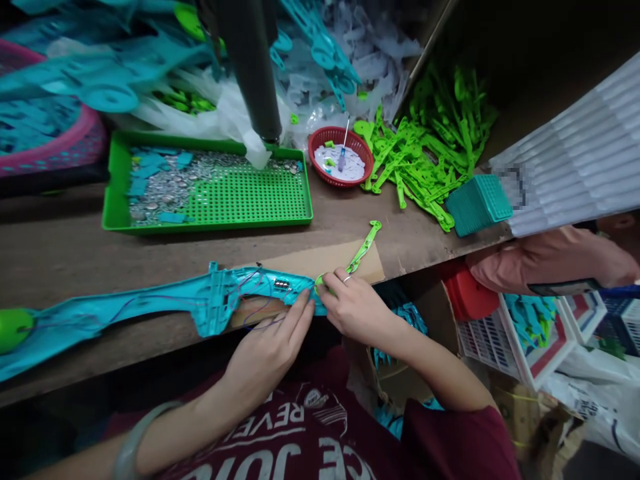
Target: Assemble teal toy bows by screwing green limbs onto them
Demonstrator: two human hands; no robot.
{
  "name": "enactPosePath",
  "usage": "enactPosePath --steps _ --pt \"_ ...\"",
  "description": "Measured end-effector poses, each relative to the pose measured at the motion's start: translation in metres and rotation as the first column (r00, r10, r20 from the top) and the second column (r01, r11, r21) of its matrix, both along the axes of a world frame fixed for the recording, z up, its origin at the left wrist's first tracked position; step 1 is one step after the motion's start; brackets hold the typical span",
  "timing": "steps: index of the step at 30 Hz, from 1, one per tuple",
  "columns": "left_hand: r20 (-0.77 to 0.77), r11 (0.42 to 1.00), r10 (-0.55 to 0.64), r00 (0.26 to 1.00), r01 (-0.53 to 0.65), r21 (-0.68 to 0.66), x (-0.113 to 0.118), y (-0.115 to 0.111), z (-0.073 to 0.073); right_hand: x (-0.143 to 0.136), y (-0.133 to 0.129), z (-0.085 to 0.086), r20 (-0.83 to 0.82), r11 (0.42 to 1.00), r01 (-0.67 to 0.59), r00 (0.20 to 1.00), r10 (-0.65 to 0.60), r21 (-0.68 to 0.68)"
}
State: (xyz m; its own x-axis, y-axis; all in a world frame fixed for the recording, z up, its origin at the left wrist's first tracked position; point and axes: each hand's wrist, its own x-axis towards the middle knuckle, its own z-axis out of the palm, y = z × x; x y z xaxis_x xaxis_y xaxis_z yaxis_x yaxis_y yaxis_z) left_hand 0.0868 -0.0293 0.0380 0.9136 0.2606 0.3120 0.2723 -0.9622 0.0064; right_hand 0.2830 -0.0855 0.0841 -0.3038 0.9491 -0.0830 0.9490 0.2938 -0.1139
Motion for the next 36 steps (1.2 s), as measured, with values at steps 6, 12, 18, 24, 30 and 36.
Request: enactPosePath --steps 6,12,18,24,30,36 --pt "0.015 0.992 -0.116 0.993 0.115 0.044 -0.001 0.013 0.002 -0.004 0.017 0.019 -0.368 0.997 0.074 0.928 -0.055 0.038" --pt "-0.159 0.980 -0.199 0.967 0.196 -0.037 -0.006 0.009 -0.001 -0.046 0.074 0.048 -0.372 0.847 -0.038 0.908 -0.192 -0.530" --pt "-0.056 0.981 -0.128 0.990 0.135 0.138 -0.003 0.013 0.004 -0.032 0.100 0.048 -0.564 0.680 -0.244 0.771 -0.297 -0.691" --pt "0.002 0.983 -0.137 0.991 0.136 0.125 -0.002 0.016 0.001 -0.003 0.075 0.036 -0.582 0.843 -0.002 0.724 -0.370 -0.539" --pt "0.041 0.982 -0.163 0.986 0.158 0.099 -0.004 0.021 -0.001 -0.001 0.073 0.024 -0.491 0.916 0.002 0.843 -0.217 -0.401" --pt "0.156 0.985 -0.141 0.978 0.124 0.117 -0.005 0.023 -0.002 -0.004 0.075 0.008 -0.394 0.939 0.014 0.905 -0.158 -0.343"
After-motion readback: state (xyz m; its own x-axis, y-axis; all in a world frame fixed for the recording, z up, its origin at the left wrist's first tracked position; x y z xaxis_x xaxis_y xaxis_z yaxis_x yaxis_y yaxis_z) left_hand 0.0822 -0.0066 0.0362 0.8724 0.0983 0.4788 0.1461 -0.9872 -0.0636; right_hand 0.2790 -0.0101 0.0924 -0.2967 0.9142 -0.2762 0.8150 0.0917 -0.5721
